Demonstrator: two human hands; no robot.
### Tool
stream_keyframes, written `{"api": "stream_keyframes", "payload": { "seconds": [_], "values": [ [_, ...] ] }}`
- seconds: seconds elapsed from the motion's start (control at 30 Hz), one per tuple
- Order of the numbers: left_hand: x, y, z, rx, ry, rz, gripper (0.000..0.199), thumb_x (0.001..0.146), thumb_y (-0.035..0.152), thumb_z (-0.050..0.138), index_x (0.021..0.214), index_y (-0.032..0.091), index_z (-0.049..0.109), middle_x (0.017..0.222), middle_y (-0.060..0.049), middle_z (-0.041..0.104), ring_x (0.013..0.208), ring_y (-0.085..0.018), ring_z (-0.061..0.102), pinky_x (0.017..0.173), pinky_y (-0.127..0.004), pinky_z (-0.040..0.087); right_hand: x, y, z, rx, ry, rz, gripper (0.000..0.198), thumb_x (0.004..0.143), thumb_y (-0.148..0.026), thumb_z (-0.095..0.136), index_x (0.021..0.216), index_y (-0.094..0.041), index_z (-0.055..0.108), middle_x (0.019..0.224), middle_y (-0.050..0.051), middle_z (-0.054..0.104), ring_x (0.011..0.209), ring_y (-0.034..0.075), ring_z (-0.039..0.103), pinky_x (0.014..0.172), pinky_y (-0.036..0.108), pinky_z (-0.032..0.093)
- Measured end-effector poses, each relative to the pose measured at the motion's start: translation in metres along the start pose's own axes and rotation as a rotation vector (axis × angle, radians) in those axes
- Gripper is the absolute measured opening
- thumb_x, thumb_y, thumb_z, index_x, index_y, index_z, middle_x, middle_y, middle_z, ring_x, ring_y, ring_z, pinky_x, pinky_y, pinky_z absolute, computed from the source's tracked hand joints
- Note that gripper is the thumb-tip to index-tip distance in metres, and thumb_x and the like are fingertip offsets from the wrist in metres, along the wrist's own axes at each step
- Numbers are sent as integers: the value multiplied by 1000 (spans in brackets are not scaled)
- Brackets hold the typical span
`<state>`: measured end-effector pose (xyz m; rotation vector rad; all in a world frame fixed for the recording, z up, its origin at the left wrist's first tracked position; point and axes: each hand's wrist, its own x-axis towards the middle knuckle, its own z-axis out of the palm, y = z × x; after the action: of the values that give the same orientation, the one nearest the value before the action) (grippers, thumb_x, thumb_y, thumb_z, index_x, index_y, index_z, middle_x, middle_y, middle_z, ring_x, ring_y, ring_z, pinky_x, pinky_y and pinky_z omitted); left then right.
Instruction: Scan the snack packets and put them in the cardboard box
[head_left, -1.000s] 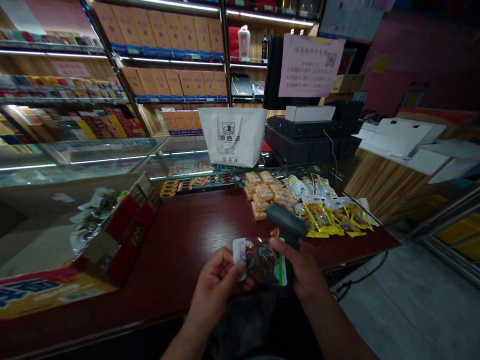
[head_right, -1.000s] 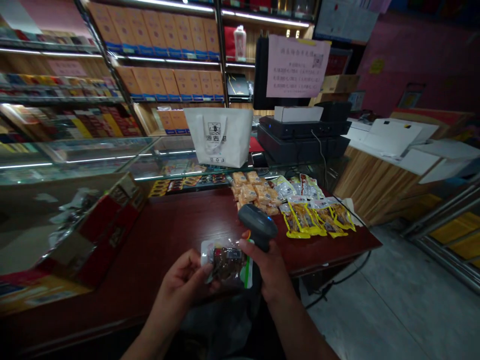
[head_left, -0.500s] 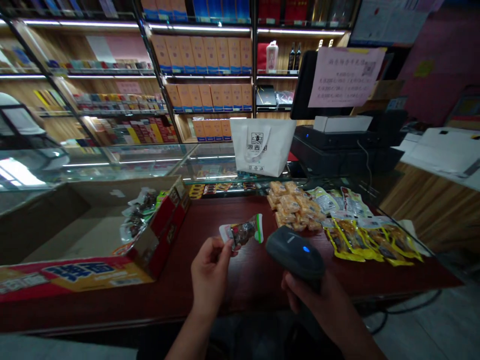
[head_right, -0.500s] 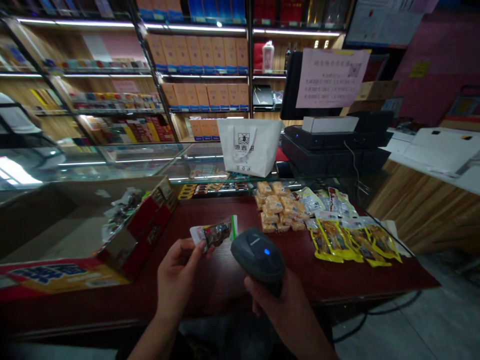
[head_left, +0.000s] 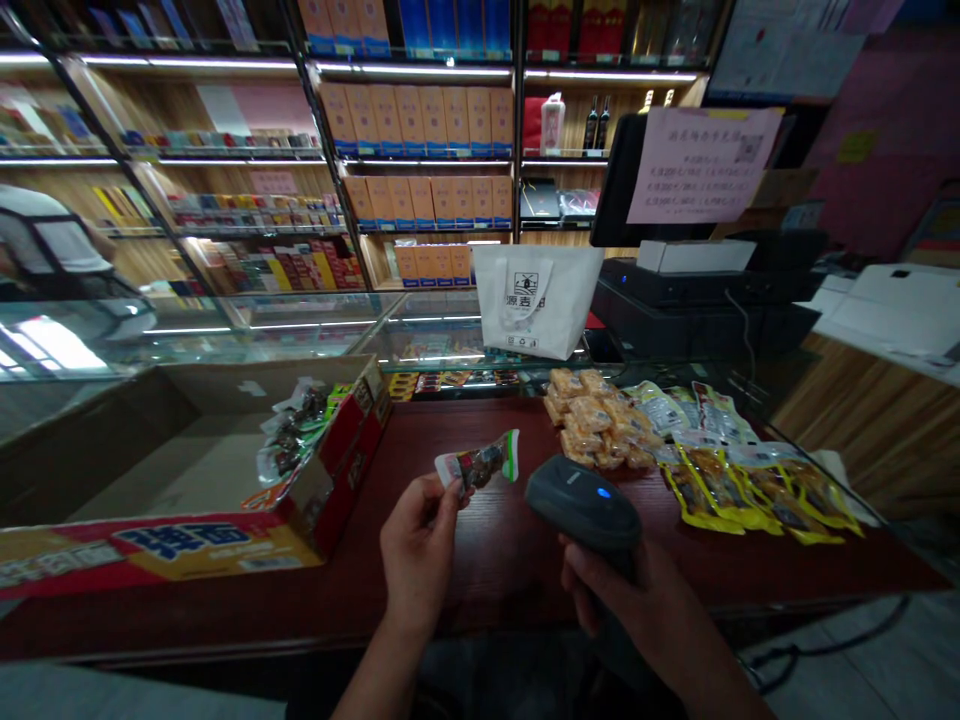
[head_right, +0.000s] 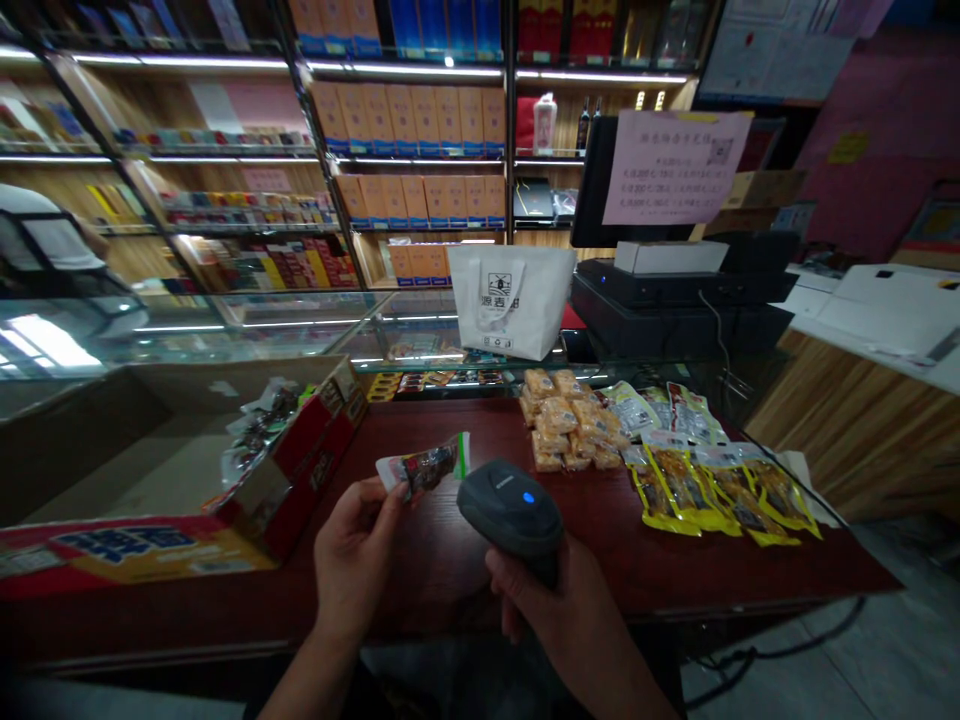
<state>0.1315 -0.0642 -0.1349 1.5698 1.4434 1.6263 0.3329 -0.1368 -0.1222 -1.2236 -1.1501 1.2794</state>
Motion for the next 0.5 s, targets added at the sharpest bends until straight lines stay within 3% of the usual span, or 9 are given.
{"api": "stream_keyframes", "payload": {
  "seconds": [0.33, 0.5],
  "values": [
    [4, -3, -5, -25, 4, -2, 17, 85, 33, 65, 71, 23, 63, 77, -2, 69, 75, -19, 65, 73, -27, 52, 2, 1, 5, -88, -18, -14, 52, 84, -66, 65, 70, -17, 66, 54, 1, 65, 44, 13, 57, 48, 23, 42],
    [8, -6, -21, -7, 19, 1, 19, 87, 36, 63, 72, 23, 62, 79, -3, 70, 76, -19, 65, 73, -28, 52, 6, 6, -2, -205, -48, 44, 56, 78, -74, 66, 69, -19, 69, 50, 3, 66, 47, 17, 61, 49, 26, 47]
  ]
}}
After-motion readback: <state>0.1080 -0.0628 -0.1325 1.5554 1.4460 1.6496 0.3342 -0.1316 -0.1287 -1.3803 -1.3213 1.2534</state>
